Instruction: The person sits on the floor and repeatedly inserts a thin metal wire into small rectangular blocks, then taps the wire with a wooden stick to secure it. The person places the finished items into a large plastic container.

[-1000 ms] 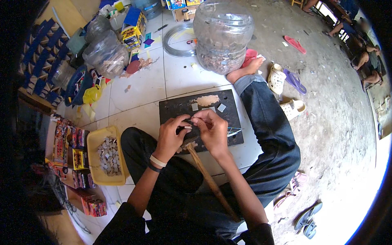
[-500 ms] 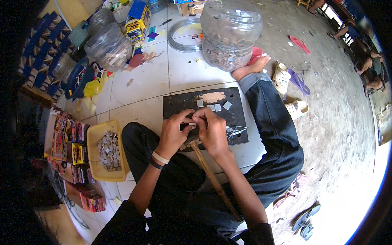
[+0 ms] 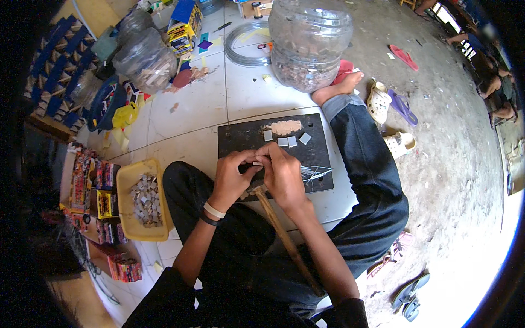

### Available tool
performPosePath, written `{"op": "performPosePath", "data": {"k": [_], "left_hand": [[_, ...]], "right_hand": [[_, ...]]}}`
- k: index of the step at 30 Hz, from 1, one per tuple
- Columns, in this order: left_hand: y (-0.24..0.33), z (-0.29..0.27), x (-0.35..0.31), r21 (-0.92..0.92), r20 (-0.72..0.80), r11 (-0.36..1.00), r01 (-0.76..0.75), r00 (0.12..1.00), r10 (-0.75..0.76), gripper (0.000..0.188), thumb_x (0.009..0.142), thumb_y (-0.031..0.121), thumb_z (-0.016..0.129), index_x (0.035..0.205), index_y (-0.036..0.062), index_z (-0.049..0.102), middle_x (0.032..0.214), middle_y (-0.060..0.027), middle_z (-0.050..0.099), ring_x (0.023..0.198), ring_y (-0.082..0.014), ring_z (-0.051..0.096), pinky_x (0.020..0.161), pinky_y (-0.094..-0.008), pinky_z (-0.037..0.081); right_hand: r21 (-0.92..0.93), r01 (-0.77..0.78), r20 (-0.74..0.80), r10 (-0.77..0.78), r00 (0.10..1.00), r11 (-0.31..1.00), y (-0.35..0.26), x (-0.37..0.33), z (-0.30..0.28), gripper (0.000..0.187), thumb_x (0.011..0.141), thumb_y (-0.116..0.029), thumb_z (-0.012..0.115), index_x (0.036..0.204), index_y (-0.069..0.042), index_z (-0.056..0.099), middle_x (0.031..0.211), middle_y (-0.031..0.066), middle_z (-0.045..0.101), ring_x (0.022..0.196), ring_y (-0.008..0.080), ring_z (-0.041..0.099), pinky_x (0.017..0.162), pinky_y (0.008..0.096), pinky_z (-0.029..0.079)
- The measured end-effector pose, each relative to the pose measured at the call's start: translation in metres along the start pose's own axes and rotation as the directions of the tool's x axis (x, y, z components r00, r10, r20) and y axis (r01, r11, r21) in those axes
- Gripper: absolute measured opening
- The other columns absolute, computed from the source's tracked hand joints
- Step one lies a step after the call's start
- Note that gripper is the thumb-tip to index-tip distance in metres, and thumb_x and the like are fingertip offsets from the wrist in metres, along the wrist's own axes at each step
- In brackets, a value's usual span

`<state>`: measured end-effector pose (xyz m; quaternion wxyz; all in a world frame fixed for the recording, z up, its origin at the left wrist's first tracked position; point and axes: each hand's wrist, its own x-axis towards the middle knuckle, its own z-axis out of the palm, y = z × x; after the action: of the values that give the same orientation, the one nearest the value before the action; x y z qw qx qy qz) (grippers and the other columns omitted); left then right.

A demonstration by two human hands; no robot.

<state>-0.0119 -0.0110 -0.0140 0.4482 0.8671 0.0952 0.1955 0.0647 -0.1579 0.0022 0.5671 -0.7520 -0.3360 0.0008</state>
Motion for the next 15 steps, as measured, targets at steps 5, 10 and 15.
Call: {"op": "performPosePath", "data": {"k": [5, 10, 15], "left_hand": [[-0.001, 0.004, -0.004, -0.072, -0.078, 0.997, -0.002, 0.997, -0.003, 0.019, 0.085, -0.006, 0.084, 0.103, -0.0003, 0.082, 0.101, -0.0151, 0.083, 0.091, -0.0278, 0.081, 0.085, -0.035, 0.061], [-0.003, 0.008, -0.008, -0.153, -0.146, 0.988, 0.024, 0.988, -0.046, 0.018, 0.087, -0.006, 0.083, 0.104, -0.0011, 0.082, 0.103, -0.014, 0.084, 0.092, -0.0224, 0.08, 0.087, -0.0328, 0.061], [0.001, 0.015, -0.009, -0.289, -0.227, 0.957, 0.016, 0.97, -0.085, 0.016, 0.088, -0.007, 0.082, 0.104, -0.0034, 0.081, 0.107, -0.0132, 0.084, 0.093, -0.0189, 0.079, 0.086, -0.0318, 0.061]], "right_hand": [[-0.062, 0.052, 0.035, -0.05, 0.998, 0.997, -0.005, 0.0, -0.003, 0.017, 0.092, 0.015, 0.07, 0.104, 0.003, 0.067, 0.095, 0.0225, 0.075, 0.088, 0.0423, 0.076, 0.075, 0.0439, 0.06], [-0.107, 0.081, 0.056, -0.076, 0.996, 0.991, -0.009, 0.001, -0.003, 0.021, 0.088, 0.017, 0.071, 0.102, 0.002, 0.069, 0.097, 0.0203, 0.075, 0.089, 0.041, 0.075, 0.077, 0.0445, 0.059], [-0.15, 0.164, 0.046, -0.158, 0.986, 0.975, -0.009, 0.004, -0.006, 0.022, 0.083, 0.016, 0.074, 0.098, 0.0, 0.071, 0.097, 0.0171, 0.076, 0.091, 0.0391, 0.071, 0.083, 0.0467, 0.057]]}}
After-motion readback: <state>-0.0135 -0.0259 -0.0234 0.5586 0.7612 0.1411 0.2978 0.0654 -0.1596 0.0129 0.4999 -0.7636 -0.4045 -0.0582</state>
